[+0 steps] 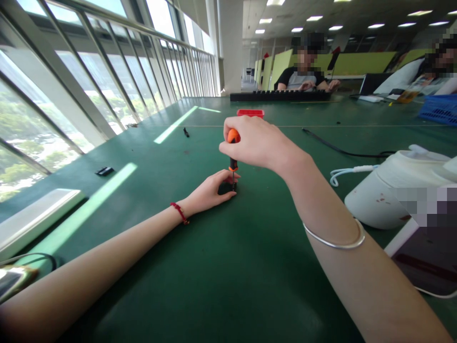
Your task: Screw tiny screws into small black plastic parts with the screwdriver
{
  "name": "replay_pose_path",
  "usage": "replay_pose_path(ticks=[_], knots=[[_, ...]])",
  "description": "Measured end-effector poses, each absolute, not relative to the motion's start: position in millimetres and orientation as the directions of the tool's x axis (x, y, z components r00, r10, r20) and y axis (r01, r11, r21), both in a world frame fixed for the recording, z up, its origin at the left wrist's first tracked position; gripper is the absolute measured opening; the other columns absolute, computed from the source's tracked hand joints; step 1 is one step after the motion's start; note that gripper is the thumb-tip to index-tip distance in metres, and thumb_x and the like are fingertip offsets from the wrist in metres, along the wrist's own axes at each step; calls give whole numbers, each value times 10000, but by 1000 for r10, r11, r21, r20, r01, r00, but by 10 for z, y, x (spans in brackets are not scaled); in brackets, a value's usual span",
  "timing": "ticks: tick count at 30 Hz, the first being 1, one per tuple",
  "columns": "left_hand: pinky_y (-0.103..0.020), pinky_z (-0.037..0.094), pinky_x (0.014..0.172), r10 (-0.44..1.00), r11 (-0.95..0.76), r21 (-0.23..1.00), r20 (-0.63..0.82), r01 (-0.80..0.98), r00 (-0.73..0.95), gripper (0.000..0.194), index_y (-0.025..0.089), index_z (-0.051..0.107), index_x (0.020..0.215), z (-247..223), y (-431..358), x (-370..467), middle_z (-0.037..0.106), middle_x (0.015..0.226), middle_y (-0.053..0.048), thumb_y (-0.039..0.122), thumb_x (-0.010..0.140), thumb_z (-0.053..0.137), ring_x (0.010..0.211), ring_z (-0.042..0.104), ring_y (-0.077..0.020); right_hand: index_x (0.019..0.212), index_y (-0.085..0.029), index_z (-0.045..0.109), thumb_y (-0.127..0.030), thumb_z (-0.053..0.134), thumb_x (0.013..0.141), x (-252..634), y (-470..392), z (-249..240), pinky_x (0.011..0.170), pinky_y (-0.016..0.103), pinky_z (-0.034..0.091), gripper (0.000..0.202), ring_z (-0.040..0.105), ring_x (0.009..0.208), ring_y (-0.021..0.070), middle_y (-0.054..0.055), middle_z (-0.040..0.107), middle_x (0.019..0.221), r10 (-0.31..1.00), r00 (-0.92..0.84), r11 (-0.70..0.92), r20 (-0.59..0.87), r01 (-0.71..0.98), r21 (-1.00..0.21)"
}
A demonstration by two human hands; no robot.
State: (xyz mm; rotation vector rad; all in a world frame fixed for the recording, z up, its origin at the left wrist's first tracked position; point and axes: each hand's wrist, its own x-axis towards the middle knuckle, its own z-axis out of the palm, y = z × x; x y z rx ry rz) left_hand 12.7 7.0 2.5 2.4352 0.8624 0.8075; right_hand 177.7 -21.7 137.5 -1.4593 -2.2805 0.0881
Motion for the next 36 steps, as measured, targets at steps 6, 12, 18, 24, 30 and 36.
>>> replay_pose_path(ticks=[6,12,18,24,30,36], knots=[[-359,479,936,699,-703,514,369,492,612,335,173,540,1106,29,55,125,611,1133,-80,226,784,614,1034,593,-215,779,-206,582,-469,518,819,1774,-212,1365,602,292,308,274,471,626,140,-1,542,668,873,-362,459,328,837,-298],[-372,486,848,733,-680,395,381,618,563,202,176,617,916,20,75,117,618,963,-58,309,766,640,919,577,-228,821,-214,598,-377,571,769,1779,-212,1364,593,292,307,173,472,621,137,-1,575,709,870,-356,458,342,841,-289],[-348,473,891,716,-694,460,369,553,592,157,190,658,905,21,82,113,661,954,-28,186,771,576,929,581,-200,731,-202,599,-467,498,829,1779,-214,1366,601,300,304,300,463,614,140,5,526,632,881,-342,442,327,842,-310],[-343,470,907,713,-688,512,345,514,611,190,185,669,907,31,97,107,684,967,-25,141,765,550,930,588,-191,870,-216,609,-378,598,743,1769,-206,1359,604,289,311,207,492,655,151,7,588,736,875,-335,442,351,847,-295],[-342,467,866,735,-673,499,366,547,571,162,183,643,906,8,96,114,677,931,-23,189,757,580,898,592,-194,779,-208,604,-415,500,825,1758,-214,1357,592,296,301,236,475,620,145,11,557,663,879,-334,440,342,844,-307],[-336,462,752,769,-638,451,342,624,540,215,174,626,930,5,103,111,614,753,-2,268,736,632,769,572,-193,818,-212,595,-438,550,788,1746,-201,1346,590,291,303,233,472,620,144,3,560,670,873,-323,438,367,850,-294]])
